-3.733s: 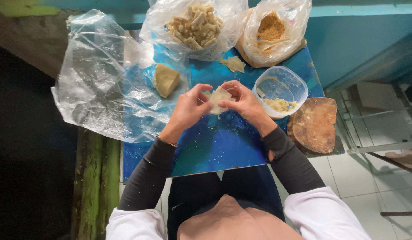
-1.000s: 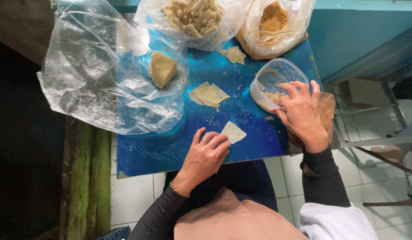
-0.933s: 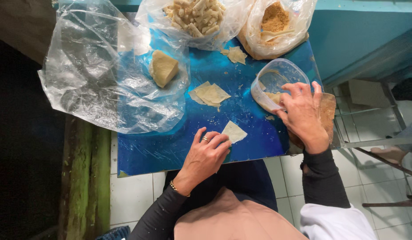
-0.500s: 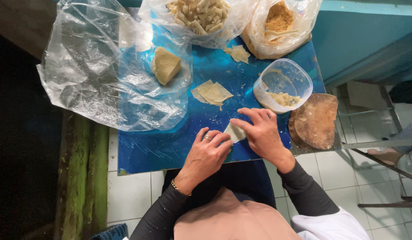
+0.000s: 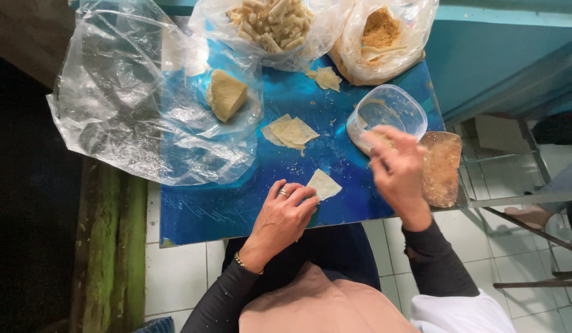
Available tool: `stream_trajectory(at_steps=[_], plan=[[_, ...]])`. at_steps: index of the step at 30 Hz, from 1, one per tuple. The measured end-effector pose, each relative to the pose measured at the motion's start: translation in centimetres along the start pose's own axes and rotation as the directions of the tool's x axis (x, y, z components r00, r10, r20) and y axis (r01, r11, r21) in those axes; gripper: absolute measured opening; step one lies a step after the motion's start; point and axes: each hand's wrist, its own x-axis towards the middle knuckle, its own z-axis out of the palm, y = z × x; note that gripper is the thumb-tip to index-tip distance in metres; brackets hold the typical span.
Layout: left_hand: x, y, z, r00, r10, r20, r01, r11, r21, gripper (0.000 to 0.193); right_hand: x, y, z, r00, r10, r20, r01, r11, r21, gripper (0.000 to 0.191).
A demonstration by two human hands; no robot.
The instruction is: The person sits at a small blue table and wraps filled pastries. They place filling from a plastic container onto a square dough wrapper, fold the wrapper over the filling, pinch it closed, and place the finished piece into a plastic bag with other completed pieces, repeating the cycle.
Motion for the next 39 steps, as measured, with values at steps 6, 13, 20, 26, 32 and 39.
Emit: stream_trajectory(at_steps=[6,13,20,26,32,39], plan=[[-0.1,-0.1,0.0,1.000,0.000,0.007,0.000,1.000,0.007,0.020,-1.4,0.6,0.8,0.981,0.053,-0.185,-0.098,0.965,-0.242,0.021],[0.0,-0.1,0.0,1.000,-0.002,-0.004,0.002,1.000,0.010,0.016,-1.4,-0.8,1.9,0.936,0.192,-0.294,-0.217,0.975,-0.055,0.023],[0.1,-0.2,-0.2,1.000,0.016,-0.009,-0.016,1.000,-0.020,0.019,7.0,5.8,-0.1,0.950,-0.012,-0.311,0.056,0.990,0.133,0.013],[0.2,0.0,-0.5,1.000,0.007,-0.001,-0.007,0.999,-0.044,0.016,21.5,15.0,7.9,0.982,-0.153,0.114,0.190,0.753,-0.630,0.023],[0.1,0.0,-0.3,0.999,-0.023,-0.022,0.022,0.999,-0.037,0.012,22.2,18.7,12.2,0.965,-0.133,0.224,0.256,0.651,-0.714,0.018],[-0.1,0.0,-0.2,0.998,-0.042,-0.042,0.039,0.997,-0.063,0.012,22.5,18.5,10.2,0.947,0.075,0.313,0.075,0.894,-0.441,0.016]])
